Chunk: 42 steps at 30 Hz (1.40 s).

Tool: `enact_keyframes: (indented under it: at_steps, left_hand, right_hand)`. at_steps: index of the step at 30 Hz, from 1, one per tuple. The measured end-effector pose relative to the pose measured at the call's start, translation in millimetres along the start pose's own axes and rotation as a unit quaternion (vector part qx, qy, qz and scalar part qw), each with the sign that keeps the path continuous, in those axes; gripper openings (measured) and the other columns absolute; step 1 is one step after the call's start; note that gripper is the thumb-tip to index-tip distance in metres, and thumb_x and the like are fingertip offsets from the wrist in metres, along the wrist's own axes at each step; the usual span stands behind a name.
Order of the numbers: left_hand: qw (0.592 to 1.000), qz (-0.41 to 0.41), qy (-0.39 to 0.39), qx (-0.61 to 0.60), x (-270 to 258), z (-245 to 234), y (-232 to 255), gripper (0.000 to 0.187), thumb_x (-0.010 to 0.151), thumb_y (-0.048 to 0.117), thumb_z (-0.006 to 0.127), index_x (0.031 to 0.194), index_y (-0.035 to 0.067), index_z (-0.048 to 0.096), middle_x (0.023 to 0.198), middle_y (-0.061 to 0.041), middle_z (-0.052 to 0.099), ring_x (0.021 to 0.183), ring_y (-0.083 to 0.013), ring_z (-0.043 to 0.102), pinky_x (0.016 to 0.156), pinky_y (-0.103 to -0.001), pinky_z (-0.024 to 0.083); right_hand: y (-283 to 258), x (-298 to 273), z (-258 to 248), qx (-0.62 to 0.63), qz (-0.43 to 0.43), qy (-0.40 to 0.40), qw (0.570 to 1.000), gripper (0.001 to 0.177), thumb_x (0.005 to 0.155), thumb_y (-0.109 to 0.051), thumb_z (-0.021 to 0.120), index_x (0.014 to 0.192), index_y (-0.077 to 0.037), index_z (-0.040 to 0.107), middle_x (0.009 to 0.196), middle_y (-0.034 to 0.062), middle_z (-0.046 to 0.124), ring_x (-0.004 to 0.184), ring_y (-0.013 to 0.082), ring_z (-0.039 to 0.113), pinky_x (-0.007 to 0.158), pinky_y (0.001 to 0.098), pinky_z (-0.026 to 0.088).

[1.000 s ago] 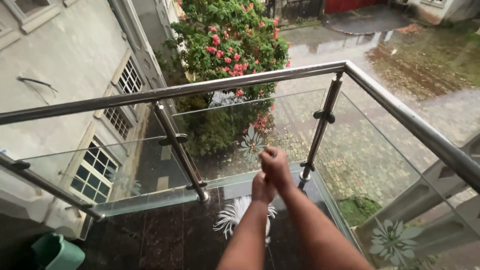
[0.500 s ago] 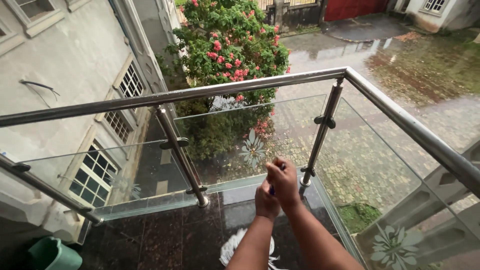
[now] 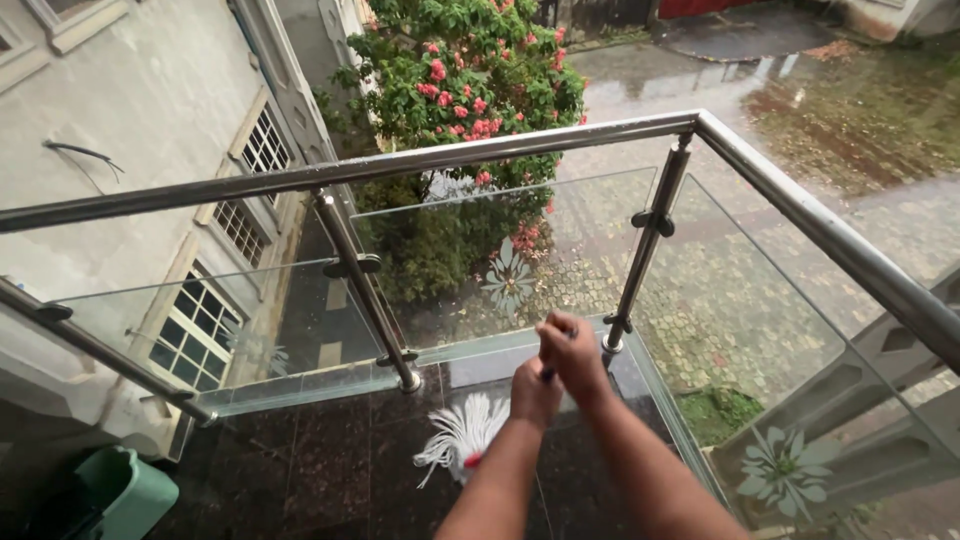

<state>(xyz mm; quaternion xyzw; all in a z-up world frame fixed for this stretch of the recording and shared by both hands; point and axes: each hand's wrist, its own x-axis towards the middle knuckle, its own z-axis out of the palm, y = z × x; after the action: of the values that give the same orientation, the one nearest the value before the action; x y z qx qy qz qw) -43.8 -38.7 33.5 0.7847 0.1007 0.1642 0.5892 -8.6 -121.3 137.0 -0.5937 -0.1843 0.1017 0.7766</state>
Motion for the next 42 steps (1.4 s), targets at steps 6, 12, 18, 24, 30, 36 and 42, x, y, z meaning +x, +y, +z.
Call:
enact_keyframes:
  at_steps: [6, 12, 18, 24, 30, 36, 42]
  left_hand:
    - [0.997, 0.012, 0.056, 0.042, -17, -6, 20, 0.023, 0.089, 0.025, 0.061, 0.09, 0.004, 0.067, 0.083, -0.025, 0.069, 0.085, -0.0449, 0.068, 0.067, -0.048, 0.052]
    - [0.993, 0.102, 0.065, 0.014, -16, -32, 41, 0.028, 0.087, 0.025, 0.059, 0.106, 0.006, 0.067, 0.088, -0.022, 0.072, 0.085, -0.044, 0.07, 0.068, -0.048, 0.054]
    - [0.989, 0.086, 0.085, 0.087, -1, -42, 15, 0.029, 0.092, 0.031, 0.06, 0.108, 0.009, 0.068, 0.093, -0.023, 0.072, 0.094, -0.0483, 0.065, 0.074, -0.053, 0.052]
    - [0.982, -0.013, -0.02, 0.187, 23, -41, -13, 0.029, 0.092, 0.03, 0.057, 0.105, 0.008, 0.069, 0.095, -0.024, 0.071, 0.096, -0.0477, 0.066, 0.079, -0.055, 0.05]
    - [0.998, -0.042, 0.024, 0.052, -8, -30, 6, 0.031, 0.095, 0.034, 0.06, 0.095, 0.004, 0.07, 0.087, -0.024, 0.071, 0.092, -0.0418, 0.071, 0.075, -0.048, 0.053]
    - [0.997, -0.007, 0.043, -0.057, -25, -27, 9, 0.025, 0.085, 0.026, 0.063, 0.089, 0.001, 0.065, 0.075, -0.022, 0.069, 0.074, -0.0396, 0.069, 0.066, -0.045, 0.052]
    - [0.99, 0.11, 0.066, -0.059, -13, -24, 18, 0.026, 0.084, 0.024, 0.061, 0.101, 0.005, 0.066, 0.088, -0.02, 0.074, 0.087, -0.0386, 0.075, 0.07, -0.045, 0.055]
  right_hand:
    - [-11, 10, 8, 0.025, 0.045, -0.001, 0.999, 0.031, 0.09, -0.013, 0.067, 0.065, -0.006, 0.051, 0.052, 0.0023, 0.05, 0.043, 0.0111, 0.043, 0.041, 0.0287, 0.033]
    - [-2, -1, 29, 0.037, 0.007, 0.049, 0.998, 0.03, 0.093, -0.015, 0.072, 0.071, -0.007, 0.053, 0.058, -0.0012, 0.049, 0.05, 0.0058, 0.042, 0.044, 0.0251, 0.033]
    - [1, -12, 38, 0.014, -0.005, 0.011, 1.0, 0.029, 0.092, -0.015, 0.07, 0.07, -0.006, 0.054, 0.059, 0.0007, 0.055, 0.05, 0.0077, 0.049, 0.044, 0.0264, 0.04]
    - [33, 13, 24, -0.005, -0.083, -0.024, 0.996, 0.034, 0.096, -0.015, 0.067, 0.068, -0.006, 0.052, 0.058, 0.0002, 0.051, 0.051, 0.0065, 0.048, 0.045, 0.0256, 0.039]
    - [7, 3, 26, -0.049, -0.012, -0.043, 0.998, 0.036, 0.095, -0.011, 0.065, 0.062, -0.005, 0.05, 0.055, 0.0014, 0.053, 0.048, 0.0084, 0.048, 0.044, 0.0272, 0.038]
    - [-9, 13, 35, -0.001, 0.075, -0.11, 0.991, 0.036, 0.09, -0.011, 0.069, 0.063, -0.008, 0.046, 0.054, -0.001, 0.047, 0.045, 0.0088, 0.044, 0.042, 0.0283, 0.033]
    - [-17, -1, 33, -0.057, 0.004, -0.064, 0.996, 0.034, 0.093, -0.018, 0.071, 0.066, -0.007, 0.052, 0.056, -0.0025, 0.047, 0.05, 0.0064, 0.04, 0.045, 0.0267, 0.031]
